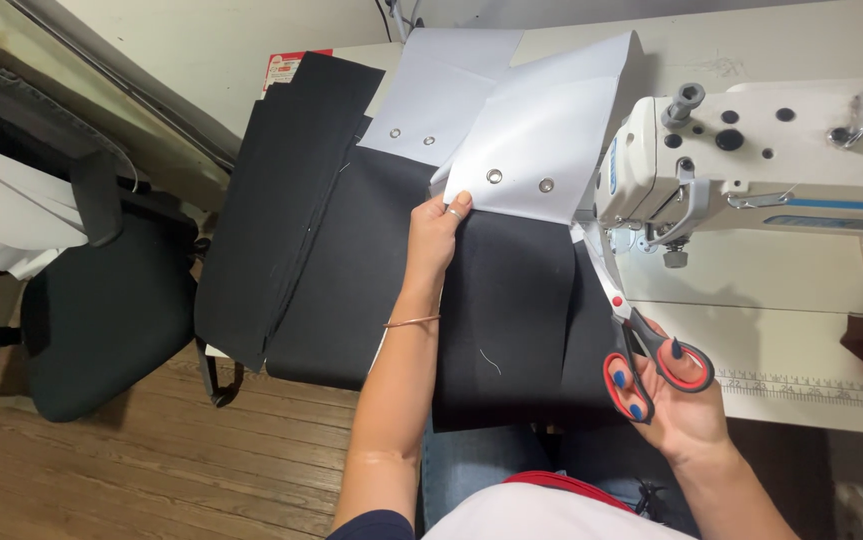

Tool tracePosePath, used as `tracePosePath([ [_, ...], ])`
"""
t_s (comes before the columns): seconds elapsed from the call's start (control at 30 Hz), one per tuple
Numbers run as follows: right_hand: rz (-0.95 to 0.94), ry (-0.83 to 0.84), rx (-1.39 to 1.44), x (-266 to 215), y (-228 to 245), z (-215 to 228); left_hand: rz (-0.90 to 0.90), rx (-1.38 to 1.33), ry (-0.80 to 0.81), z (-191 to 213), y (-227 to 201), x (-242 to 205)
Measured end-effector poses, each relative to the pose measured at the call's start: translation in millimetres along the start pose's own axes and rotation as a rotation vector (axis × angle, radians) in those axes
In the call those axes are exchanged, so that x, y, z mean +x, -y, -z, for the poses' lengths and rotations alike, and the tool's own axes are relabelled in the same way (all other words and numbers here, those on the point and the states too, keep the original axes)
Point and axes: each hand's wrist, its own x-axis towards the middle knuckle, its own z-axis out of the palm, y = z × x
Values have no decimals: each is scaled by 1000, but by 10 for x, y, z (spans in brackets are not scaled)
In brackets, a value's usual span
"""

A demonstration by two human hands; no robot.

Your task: Aligning leather pieces and trimming them with scissors at a sewing station

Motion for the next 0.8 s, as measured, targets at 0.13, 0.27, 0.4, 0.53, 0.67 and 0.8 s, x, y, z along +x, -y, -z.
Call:
tracePosePath([
  [0.13, -25, -95, -57, 72, -109, 129, 37, -23, 6, -30, -51, -28],
  [0.27, 34, -47, -33, 261, -233, 189, 36, -38, -20, 10, 326, 198],
  [0.4, 111, -70, -132, 366, -298, 205, 39, -76, -28, 75, 630, 357],
  [0.53, 116, -119, -182, 352, -295, 66, 28, -107, -26, 71, 574, 301],
  [0.67, 143, -155, -262, 329, -330, 143, 23, -118, -15, 126, 612, 311],
  [0.8, 210, -149, -271, 275, -367, 151, -42, -133, -46, 297, 349, 184],
])
